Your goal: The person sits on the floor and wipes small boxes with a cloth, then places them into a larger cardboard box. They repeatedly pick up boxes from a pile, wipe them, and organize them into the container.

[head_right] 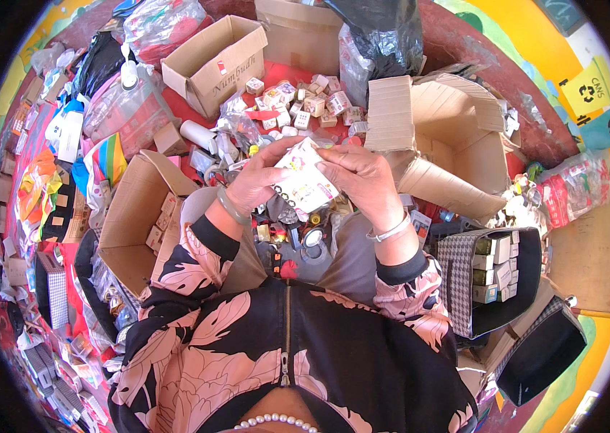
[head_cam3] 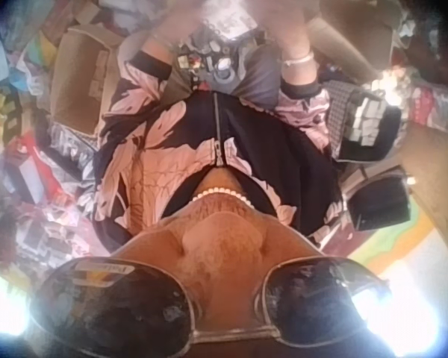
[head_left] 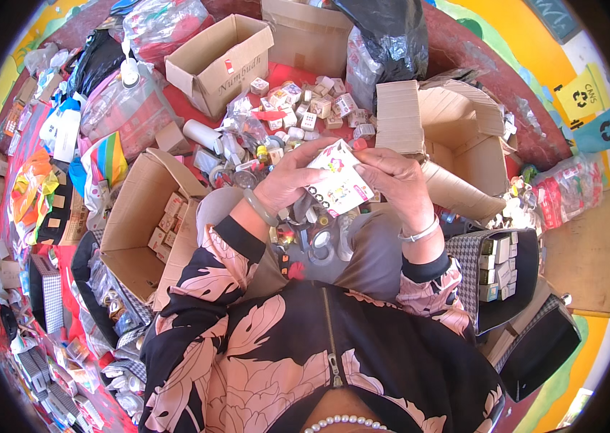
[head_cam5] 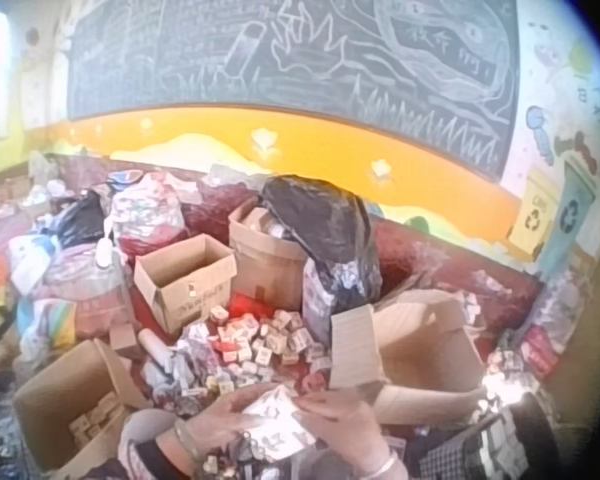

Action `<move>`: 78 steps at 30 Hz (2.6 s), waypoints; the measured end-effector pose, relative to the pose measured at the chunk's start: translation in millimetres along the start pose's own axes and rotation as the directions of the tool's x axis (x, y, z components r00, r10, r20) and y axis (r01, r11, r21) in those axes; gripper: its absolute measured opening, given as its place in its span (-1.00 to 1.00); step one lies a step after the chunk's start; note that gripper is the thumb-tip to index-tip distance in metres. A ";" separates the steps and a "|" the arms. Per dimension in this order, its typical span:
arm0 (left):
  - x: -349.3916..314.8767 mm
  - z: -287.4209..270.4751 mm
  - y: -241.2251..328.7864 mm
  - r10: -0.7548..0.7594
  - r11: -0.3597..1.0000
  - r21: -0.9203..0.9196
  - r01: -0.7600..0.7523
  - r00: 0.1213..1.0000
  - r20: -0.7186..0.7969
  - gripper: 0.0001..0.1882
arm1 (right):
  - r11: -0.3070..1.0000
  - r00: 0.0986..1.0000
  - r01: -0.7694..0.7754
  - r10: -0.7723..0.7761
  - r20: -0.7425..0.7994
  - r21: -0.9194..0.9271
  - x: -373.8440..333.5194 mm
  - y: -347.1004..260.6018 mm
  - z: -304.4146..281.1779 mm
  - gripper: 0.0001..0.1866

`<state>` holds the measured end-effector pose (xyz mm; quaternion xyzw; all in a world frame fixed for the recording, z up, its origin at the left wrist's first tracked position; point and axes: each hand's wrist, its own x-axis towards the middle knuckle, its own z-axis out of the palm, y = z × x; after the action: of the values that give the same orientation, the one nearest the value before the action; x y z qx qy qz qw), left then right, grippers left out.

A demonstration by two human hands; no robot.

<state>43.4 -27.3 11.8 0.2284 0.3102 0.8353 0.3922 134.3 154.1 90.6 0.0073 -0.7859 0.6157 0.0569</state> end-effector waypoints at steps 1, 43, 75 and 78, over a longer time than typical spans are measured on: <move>0.7 -1.3 -2.7 0.006 1.000 0.019 -0.006 1.000 -0.021 -0.32 | 0.996 0.998 0.059 -0.059 -0.006 -0.060 0.2 1.8 1.3 -0.69; -140.5 93.0 9.3 0.345 0.875 -0.228 -0.428 0.880 -0.328 -0.54 | 0.894 0.955 0.224 -0.122 -0.269 0.389 -88.8 7.8 24.9 -0.86; -130.6 129.2 -24.9 0.439 0.838 0.384 -0.388 0.897 -0.052 -0.33 | 0.679 0.820 0.317 -0.546 -0.168 -0.662 -88.3 -60.2 67.1 -0.68; -131.2 126.3 -28.2 0.375 0.903 0.275 -0.329 0.918 -0.132 -0.35 | 0.921 0.868 0.340 -0.384 -0.315 -0.189 -81.4 -57.8 67.2 -0.68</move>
<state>213.9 -74.9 62.8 0.2505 0.3996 0.8647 0.1728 214.6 70.2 122.6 0.0429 -0.7857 0.5342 0.3088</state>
